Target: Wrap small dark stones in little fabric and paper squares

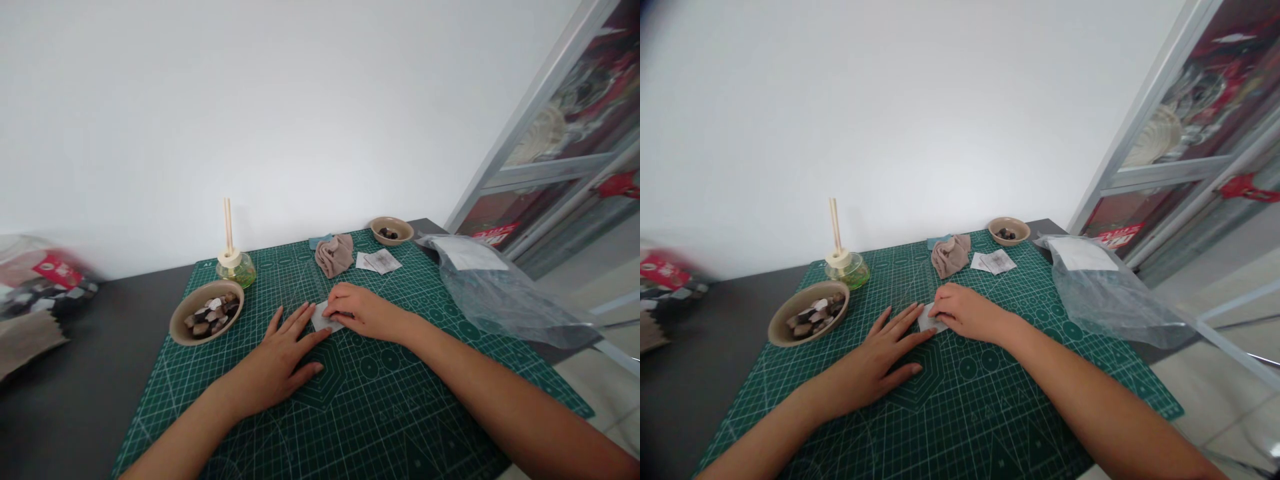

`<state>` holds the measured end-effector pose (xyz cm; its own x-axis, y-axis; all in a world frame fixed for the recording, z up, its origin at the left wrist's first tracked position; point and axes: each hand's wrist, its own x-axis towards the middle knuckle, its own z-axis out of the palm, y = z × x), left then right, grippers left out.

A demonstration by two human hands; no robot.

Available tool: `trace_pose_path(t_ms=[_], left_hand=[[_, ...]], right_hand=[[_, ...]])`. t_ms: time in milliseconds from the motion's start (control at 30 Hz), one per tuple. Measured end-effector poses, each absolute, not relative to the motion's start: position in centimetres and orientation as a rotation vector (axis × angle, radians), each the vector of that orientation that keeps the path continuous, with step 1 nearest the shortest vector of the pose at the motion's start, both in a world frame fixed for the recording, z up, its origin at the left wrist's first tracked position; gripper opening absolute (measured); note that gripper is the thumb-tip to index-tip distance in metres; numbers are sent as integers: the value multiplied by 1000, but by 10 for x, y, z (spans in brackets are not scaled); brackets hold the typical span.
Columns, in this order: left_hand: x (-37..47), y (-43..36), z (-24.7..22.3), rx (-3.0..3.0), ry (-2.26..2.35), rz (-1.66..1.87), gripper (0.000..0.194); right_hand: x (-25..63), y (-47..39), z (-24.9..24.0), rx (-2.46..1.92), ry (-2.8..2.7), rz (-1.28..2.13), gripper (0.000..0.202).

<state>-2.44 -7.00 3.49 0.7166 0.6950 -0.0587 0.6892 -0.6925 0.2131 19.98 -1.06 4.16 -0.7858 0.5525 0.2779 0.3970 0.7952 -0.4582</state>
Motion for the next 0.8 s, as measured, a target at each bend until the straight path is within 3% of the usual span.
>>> trace_pose_path(t_ms=[800], left_hand=[[-24,-72,34,2734,1105,90,47]], right_hand=[[197,-13,44,-736,-2569,585,12]])
